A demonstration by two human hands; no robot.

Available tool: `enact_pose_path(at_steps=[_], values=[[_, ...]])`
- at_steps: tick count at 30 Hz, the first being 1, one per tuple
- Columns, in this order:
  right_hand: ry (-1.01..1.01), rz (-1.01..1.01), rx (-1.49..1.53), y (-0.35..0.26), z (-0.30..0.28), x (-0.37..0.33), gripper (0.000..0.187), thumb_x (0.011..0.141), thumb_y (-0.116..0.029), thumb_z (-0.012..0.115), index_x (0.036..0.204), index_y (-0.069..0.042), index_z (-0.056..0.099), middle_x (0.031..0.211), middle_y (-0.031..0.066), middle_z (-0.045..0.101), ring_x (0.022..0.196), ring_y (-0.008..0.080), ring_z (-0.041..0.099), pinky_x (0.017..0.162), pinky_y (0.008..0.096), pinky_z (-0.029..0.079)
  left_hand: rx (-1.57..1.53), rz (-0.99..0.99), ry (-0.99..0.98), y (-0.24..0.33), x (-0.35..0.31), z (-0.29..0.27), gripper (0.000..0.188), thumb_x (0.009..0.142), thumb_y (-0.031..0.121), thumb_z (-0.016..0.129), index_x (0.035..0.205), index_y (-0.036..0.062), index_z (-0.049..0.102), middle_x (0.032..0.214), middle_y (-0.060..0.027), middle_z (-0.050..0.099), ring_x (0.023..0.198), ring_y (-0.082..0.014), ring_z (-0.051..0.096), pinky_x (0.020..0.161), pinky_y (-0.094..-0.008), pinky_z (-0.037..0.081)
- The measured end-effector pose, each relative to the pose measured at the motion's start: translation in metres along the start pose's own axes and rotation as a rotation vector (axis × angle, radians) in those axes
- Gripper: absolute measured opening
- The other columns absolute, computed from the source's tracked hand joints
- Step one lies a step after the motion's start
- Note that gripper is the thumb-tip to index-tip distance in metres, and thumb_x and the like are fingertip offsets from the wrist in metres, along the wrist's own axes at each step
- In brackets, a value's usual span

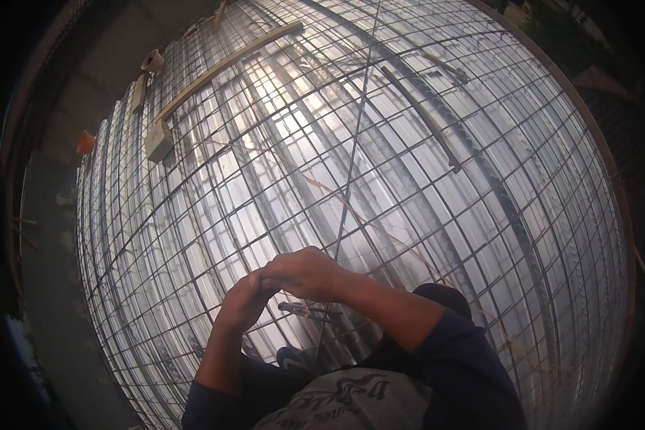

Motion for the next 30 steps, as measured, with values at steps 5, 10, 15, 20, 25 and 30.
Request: enact_pose_path(at_steps=[5,10,15,20,25,30], values=[[0.044,-0.054,-0.052,-0.010,-0.004,0.003,0.019,0.087,-0.023,0.064,0.099,-0.008,0.063,0.076,0.0098,0.062,0.069,0.0299,0.063,0.062,0.0391,0.050,0.111,-0.068,-0.037,0.022,-0.011,-0.002,0.040,0.098,0.033,0.049,0.107,-0.0044,0.059,0.082,-0.0072,0.062,0.076,-0.0159,0.057,0.077,-0.0312,0.047],[-0.200,0.019,-0.355,-0.012,-0.001,0.007,0.022,0.086,-0.028,0.065,0.090,-0.007,0.062,0.074,0.0091,0.062,0.068,0.0291,0.063,0.059,0.0376,0.050,0.930,-0.023,0.140,0.068,-0.028,-0.015,0.025,0.089,0.023,0.064,0.087,-0.0020,0.066,0.065,-0.0085,0.059,0.060,-0.0140,0.052,0.060,-0.0294,0.044],[-0.291,0.098,-0.363,0.013,0.011,0.002,0.025,0.090,-0.031,0.057,0.090,-0.007,0.063,0.078,0.0112,0.063,0.076,0.0308,0.063,0.067,0.0409,0.049,1.118,-0.046,0.212,0.065,-0.037,-0.037,0.025,0.088,0.023,0.065,0.087,-0.0016,0.067,0.063,-0.0128,0.060,0.057,-0.0183,0.054,0.060,-0.0323,0.045],[-0.424,0.401,-0.487,0.028,0.011,0.000,0.024,0.090,-0.030,0.054,0.092,-0.009,0.066,0.078,0.0136,0.065,0.079,0.0329,0.063,0.071,0.0433,0.048,1.138,-0.166,0.295,0.049,-0.034,-0.074,0.024,0.087,0.021,0.065,0.088,-0.0028,0.067,0.063,-0.0135,0.060,0.059,-0.0177,0.054,0.061,-0.0325,0.044],[-0.416,0.538,-0.593,0.033,-0.018,0.002,0.026,0.090,-0.032,0.052,0.092,-0.010,0.066,0.080,0.0149,0.066,0.081,0.0341,0.064,0.073,0.0448,0.047,1.022,-0.162,0.436,0.051,-0.056,-0.138,0.026,0.087,0.020,0.064,0.082,-0.0059,0.064,0.062,-0.0026,0.054,0.062,-0.0093,0.044,0.058,-0.0289,0.039],[-0.342,0.634,-0.590,0.030,-0.041,0.001,0.028,0.090,-0.032,0.051,0.093,-0.009,0.067,0.084,0.0128,0.067,0.082,0.0339,0.063,0.074,0.0447,0.047,0.889,-0.224,0.462,0.050,-0.075,-0.174,0.023,0.087,0.019,0.063,0.083,-0.0036,0.066,0.068,-0.0006,0.058,0.066,-0.0082,0.048,0.062,-0.0276,0.041]])
Point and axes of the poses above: each hand's wrist, its own x-axis towards the middle knuckle, its own z-axis out of the palm, y = z × x, the point moved 5 cm from there along x, towards the middle knuckle
